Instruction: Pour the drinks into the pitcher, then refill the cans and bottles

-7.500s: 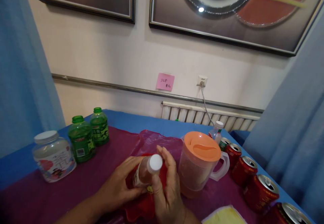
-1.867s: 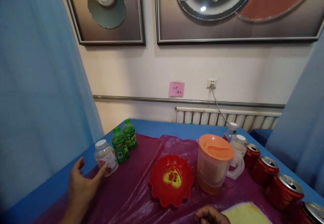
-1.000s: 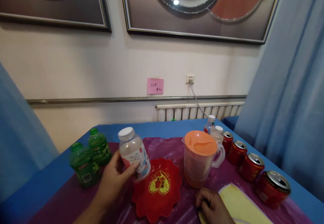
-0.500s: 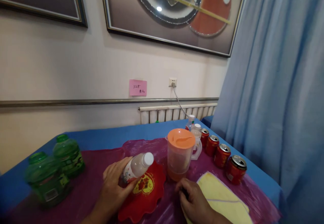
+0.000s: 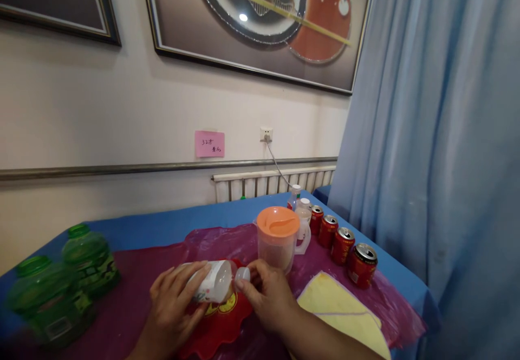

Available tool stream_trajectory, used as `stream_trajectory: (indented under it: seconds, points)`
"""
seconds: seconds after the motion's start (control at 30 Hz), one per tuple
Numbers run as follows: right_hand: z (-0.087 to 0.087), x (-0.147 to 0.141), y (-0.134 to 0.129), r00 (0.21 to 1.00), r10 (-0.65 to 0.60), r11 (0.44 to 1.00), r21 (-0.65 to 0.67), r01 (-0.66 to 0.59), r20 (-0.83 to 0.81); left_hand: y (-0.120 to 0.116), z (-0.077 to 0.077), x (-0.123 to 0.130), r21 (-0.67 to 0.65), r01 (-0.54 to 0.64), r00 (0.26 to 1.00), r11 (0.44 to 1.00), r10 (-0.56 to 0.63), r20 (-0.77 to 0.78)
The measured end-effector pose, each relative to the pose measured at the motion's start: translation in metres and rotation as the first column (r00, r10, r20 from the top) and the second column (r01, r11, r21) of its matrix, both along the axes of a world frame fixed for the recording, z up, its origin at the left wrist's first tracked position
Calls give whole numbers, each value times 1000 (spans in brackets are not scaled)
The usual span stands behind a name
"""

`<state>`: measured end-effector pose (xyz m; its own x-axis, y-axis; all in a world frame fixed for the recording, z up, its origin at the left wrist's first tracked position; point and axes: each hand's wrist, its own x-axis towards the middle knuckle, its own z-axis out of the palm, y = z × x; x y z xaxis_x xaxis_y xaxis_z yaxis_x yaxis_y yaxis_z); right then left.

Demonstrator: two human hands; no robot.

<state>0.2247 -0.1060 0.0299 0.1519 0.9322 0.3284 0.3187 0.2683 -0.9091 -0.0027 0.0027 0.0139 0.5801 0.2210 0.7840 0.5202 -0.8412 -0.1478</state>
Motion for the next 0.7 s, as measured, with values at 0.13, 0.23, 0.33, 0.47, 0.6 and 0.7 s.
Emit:
stream_trajectory:
  seconds: [0.13, 0.23, 0.33, 0.47, 0.6, 0.7]
  points:
    - [-6, 1, 1, 1000, 8, 1000, 25, -8, 22, 1, -1, -1, -3, 14, 1000, 1000, -14, -20]
    - [-6, 3, 0, 996, 23, 998, 51, -28, 92, 2, -2, -1, -11, 20, 1000, 1000, -20, -19]
    - [-3, 7, -4, 969, 3, 993, 110, -31, 248, 1, -3, -1, -35, 32, 999, 999, -32, -19]
    - [3, 14, -11, 883, -20, 945, 298, -137, 470, 0, -4, -1, -94, 46, 998, 994, -49, -26]
    - [6, 16, -17, 857, -44, 932, 330, -150, 514, 0, -9, -1, -138, 34, 998, 990, -40, -42]
    - [7, 13, -19, 892, -72, 970, 240, -42, 447, 1, -12, -2, -119, 45, 997, 992, -53, -61]
